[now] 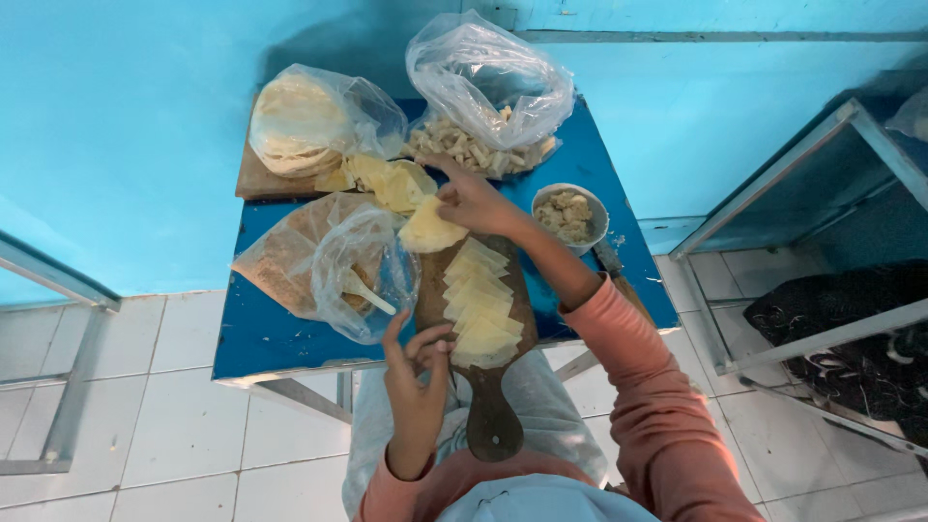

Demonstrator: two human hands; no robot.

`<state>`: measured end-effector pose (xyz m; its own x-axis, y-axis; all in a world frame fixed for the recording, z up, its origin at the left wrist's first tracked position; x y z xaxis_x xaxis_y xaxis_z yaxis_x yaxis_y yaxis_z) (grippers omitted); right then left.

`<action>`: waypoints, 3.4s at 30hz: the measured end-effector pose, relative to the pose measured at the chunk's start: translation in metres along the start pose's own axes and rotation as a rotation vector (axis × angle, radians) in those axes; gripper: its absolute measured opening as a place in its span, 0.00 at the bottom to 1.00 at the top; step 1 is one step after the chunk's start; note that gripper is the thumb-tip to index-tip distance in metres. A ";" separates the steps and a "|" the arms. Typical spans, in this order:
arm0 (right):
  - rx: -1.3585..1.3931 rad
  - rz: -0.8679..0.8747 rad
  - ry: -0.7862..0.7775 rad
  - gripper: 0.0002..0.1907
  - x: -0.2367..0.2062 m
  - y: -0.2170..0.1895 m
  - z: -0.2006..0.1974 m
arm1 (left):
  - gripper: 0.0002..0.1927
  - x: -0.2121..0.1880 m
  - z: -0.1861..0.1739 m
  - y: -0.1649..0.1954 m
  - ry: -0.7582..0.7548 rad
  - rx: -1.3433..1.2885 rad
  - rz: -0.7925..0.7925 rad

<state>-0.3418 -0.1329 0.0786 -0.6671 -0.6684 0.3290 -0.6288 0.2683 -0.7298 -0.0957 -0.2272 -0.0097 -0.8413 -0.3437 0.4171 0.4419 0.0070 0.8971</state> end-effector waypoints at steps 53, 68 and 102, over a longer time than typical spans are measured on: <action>0.024 0.109 -0.043 0.19 -0.205 -0.038 0.021 | 0.16 -0.011 0.015 0.022 -0.341 0.615 0.587; -1.057 -0.038 0.141 0.15 -0.211 -0.059 0.053 | 0.19 -0.010 0.018 0.005 -0.399 0.677 0.575; -0.928 -0.013 0.184 0.23 -0.199 -0.038 0.043 | 0.15 0.001 0.028 0.015 -0.402 0.795 0.602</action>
<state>-0.1676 -0.0398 0.0155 -0.6602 -0.5767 0.4811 -0.6506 0.7592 0.0173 -0.0988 -0.2016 0.0078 -0.6576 0.2533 0.7096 0.6107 0.7308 0.3051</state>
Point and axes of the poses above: each hand's wrist, its own x-axis towards the middle knuckle, its own z-axis out of the palm, y = z × x, the point moved 4 cm from there along x, towards the middle knuckle, and after that the axes turned 8 degrees about z, right-handed, at the moved point
